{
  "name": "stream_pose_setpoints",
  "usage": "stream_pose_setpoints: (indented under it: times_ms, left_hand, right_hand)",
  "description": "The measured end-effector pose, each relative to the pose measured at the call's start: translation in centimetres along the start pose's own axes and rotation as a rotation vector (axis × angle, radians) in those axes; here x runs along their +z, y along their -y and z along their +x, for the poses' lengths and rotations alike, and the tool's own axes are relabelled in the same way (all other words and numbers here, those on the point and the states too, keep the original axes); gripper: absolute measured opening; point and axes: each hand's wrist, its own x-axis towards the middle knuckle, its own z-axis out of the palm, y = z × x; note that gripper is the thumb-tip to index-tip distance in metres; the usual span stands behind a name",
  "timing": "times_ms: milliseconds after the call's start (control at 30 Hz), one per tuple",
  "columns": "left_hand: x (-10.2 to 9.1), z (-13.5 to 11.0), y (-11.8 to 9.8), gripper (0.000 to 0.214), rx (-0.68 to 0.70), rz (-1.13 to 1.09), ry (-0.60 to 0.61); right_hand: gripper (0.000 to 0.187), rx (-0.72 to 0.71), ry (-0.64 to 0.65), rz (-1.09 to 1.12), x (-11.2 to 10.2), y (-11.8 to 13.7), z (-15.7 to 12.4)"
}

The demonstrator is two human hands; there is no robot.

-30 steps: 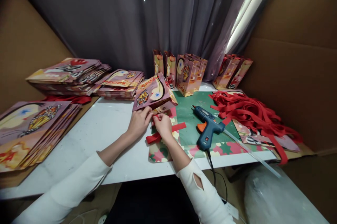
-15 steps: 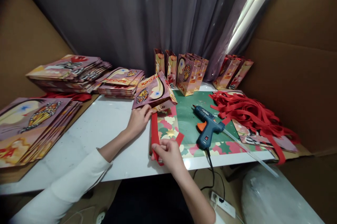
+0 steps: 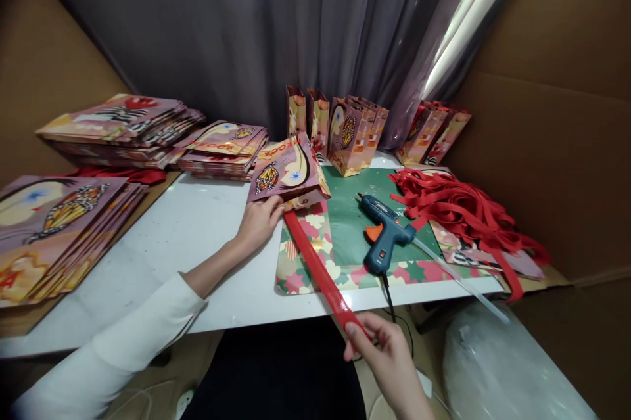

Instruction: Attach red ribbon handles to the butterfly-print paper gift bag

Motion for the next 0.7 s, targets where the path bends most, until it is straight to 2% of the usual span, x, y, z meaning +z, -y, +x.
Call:
stream_pose_setpoints:
  times_ms: [100,200,267,333,467,533,600,700]
  left_hand:
    - [-0.1,0.0,-0.2,0.019,0.002,-0.004,0.005]
    - [-0.1,-0.1,-0.2,0.019,-0.005,-0.003,0.003]
    - [0.0,-0.1,-0.2,0.019,-0.011,0.002,0.000]
    - [0.0,-0.1,-0.2,0.019,-0.015,0.006,-0.003]
    - [-0.2,-0.1,-0.2,0.020,-0.008,-0.014,-0.012]
    - [-0.3,-0.1,-0.1,0.020,-0.009,-0.046,-0.025]
    - [-0.6,-0.1,-0.1,0.019,-0.022,-0.082,-0.036]
    - [-0.9,0.0,0.0,0.018,-0.037,-0.115,-0.049]
  right_hand:
    - [0.054,0.064,-0.035,-0.029,-1.0,-1.2,-1.2]
    - [0.053,0.038,-0.051,-0.076,-1.8,-2.4,-1.9]
    - [0.056,0.046,-0.039,-0.158,-2.3,-3.0,-2.0]
    - [0.058,0.050,-0.101,-0.295,-2.7,-3.1,-1.9]
    - [0.054,-0.026,-0.387,-0.443,-2.7,-0.8,-0.7]
    - [0.050,-0.108,-0.456,-0.439,-2.2,1.3,0.8]
    - [0.045,-0.228,-0.433,-0.431,-1.2,3.2,2.8]
    - [0.036,-0.354,-0.300,-0.493,0.8,5.1,6.1]
